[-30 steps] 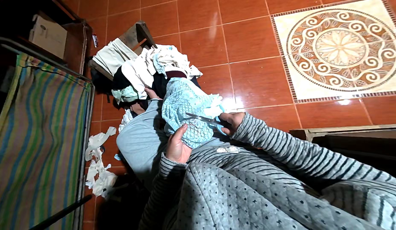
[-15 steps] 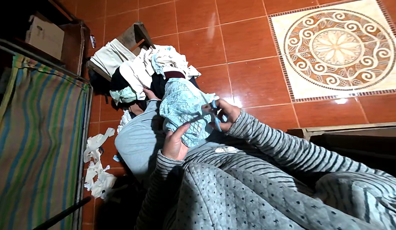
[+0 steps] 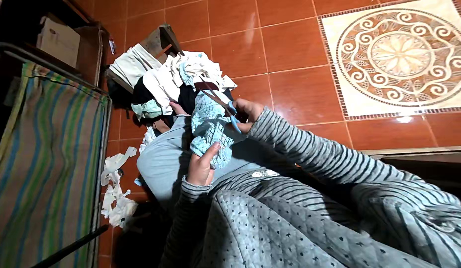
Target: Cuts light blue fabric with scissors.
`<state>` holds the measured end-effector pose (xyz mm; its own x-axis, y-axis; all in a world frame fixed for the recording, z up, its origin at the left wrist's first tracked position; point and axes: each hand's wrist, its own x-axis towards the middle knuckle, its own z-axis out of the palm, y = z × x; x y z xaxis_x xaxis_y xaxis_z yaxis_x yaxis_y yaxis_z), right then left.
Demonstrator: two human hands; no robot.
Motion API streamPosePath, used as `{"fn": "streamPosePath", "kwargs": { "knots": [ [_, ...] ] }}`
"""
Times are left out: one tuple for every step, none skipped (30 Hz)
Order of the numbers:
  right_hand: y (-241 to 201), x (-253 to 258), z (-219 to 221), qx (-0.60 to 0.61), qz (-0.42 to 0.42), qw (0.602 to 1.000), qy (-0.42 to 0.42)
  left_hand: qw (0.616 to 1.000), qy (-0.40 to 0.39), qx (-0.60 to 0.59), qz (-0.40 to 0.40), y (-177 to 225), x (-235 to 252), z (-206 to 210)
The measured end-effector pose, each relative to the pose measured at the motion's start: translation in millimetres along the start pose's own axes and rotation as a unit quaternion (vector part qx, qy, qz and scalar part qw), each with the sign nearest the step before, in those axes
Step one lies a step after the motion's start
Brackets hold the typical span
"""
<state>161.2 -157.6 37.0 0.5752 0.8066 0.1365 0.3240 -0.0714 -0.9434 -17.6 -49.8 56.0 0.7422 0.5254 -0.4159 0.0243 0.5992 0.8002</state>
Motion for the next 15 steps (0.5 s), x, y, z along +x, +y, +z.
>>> {"fn": "streamPosePath", "kwargs": {
  "knots": [
    [-1,-3,-1,-0.014,-0.004,1.0,0.001,1.0,0.005,-0.001,0.005,0,0,0],
    [-3,-7,-3,-0.023,-0.001,1.0,0.001,1.0,0.009,0.004,0.014,0,0,0],
    [-5,-12,-4,-0.035,0.004,0.999,0.003,0.999,0.014,0.016,0.028,0,-1,-1],
    [-7,-17,-5,-0.046,0.007,0.999,0.007,0.998,0.022,0.031,0.046,-1,0,-2],
    [-8,-21,-6,-0.055,0.006,0.998,0.01,0.996,0.033,0.041,0.067,-2,1,-3],
    [-9,-25,-6,-0.062,0.005,0.998,0.01,0.994,0.042,0.047,0.086,-2,1,-4],
    [-6,-30,-6,-0.074,0.0,0.997,0.01,0.993,0.045,0.043,0.102,-2,2,-6],
    [-2,-34,-7,-0.082,-0.004,0.997,0.006,0.992,0.043,0.034,0.113,-2,3,-7],
    [3,-40,-8,-0.09,-0.013,0.996,0.003,0.992,0.042,0.025,0.121,-2,3,-7],
    [10,-45,-7,-0.108,-0.036,0.993,0.011,0.991,0.041,0.015,0.124,-1,3,-6],
    [12,-49,-7,-0.128,-0.056,0.99,0.016,0.992,0.041,0.006,0.123,0,2,-5],
    [12,-53,-7,-0.155,-0.074,0.985,0.018,0.992,0.043,-0.002,0.117,1,0,-3],
    [11,-55,-8,-0.182,-0.088,0.979,0.019,0.993,0.044,-0.005,0.112,2,-1,-1],
    [10,-58,-9,-0.204,-0.098,0.974,0.019,0.993,0.042,-0.006,0.109,1,-2,0],
    [10,-60,-10,-0.217,-0.103,0.97,0.023,0.994,0.037,-0.007,0.107,1,-3,1]
  ]
}}
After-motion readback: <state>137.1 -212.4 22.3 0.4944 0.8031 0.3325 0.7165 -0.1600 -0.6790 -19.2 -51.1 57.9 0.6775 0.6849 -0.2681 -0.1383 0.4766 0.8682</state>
